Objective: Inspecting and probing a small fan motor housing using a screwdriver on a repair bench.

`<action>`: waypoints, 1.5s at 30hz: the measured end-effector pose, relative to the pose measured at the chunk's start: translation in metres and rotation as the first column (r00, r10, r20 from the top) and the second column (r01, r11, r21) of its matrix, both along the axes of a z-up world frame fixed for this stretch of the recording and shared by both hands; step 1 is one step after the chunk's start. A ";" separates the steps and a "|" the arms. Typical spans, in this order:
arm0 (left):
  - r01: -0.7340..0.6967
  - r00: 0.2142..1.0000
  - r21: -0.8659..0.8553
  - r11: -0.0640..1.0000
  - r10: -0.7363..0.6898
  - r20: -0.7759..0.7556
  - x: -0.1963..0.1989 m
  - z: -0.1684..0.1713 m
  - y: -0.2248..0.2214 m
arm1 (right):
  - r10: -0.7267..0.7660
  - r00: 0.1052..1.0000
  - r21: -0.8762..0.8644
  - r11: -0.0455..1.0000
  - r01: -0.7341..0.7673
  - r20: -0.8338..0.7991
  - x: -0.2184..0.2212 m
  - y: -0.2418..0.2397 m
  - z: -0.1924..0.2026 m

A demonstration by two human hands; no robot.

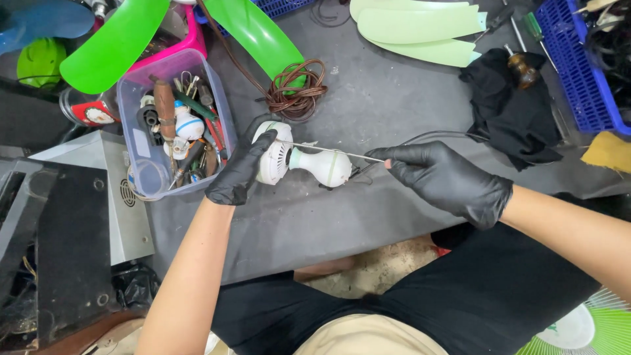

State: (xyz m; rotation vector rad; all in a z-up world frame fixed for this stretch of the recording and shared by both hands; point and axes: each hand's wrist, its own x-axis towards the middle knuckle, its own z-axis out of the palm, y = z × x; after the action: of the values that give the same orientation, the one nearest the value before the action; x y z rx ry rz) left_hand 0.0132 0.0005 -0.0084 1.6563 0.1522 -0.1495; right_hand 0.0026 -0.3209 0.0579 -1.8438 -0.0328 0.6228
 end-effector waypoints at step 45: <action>0.062 0.973 -0.043 0.997 -0.051 0.224 -0.067 0.006 -0.003 | 0.631 -0.091 -0.605 0.769 0.208 0.771 0.008 -0.072 -0.041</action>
State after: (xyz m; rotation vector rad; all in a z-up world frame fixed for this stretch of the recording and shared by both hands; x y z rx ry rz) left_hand -0.0534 -0.0025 -0.0024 1.6162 -0.0689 -0.0098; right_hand 0.0109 -0.3929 0.0169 -2.5097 -1.4292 -0.9076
